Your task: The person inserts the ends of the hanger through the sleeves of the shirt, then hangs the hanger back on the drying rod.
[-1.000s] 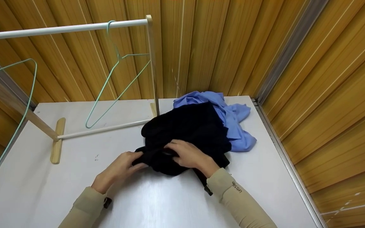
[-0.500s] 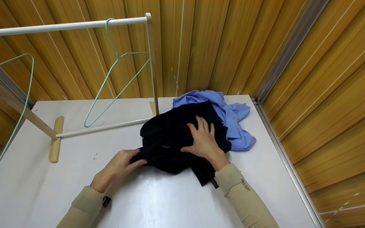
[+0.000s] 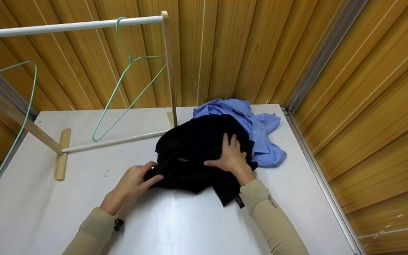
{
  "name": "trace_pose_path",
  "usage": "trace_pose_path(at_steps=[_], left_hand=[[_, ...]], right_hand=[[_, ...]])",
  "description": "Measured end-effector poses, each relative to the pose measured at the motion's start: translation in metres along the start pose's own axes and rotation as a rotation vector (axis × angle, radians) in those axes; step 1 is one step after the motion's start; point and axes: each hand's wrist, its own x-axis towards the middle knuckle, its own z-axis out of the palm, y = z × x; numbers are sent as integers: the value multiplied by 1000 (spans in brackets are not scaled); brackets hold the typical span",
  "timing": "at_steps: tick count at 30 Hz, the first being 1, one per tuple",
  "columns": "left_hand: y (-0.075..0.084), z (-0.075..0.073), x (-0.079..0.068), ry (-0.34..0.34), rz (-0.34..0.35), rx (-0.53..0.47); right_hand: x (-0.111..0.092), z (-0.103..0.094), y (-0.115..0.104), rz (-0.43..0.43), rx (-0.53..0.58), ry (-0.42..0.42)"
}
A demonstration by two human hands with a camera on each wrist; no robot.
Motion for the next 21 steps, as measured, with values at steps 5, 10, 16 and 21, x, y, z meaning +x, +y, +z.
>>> trace_pose_path(at_steps=[5, 10, 16, 21], left_hand=[[0, -3, 0, 5, 17, 12], [-1, -4, 0, 10, 44, -14], [-2, -3, -2, 25, 51, -12], [-3, -2, -3, 9, 39, -52]], right_hand=[[3, 4, -1, -65, -28, -67], [3, 9, -4, -177, -2, -106], [2, 15, -7, -270, 15, -150], [1, 20, -9, -356, 25, -180]])
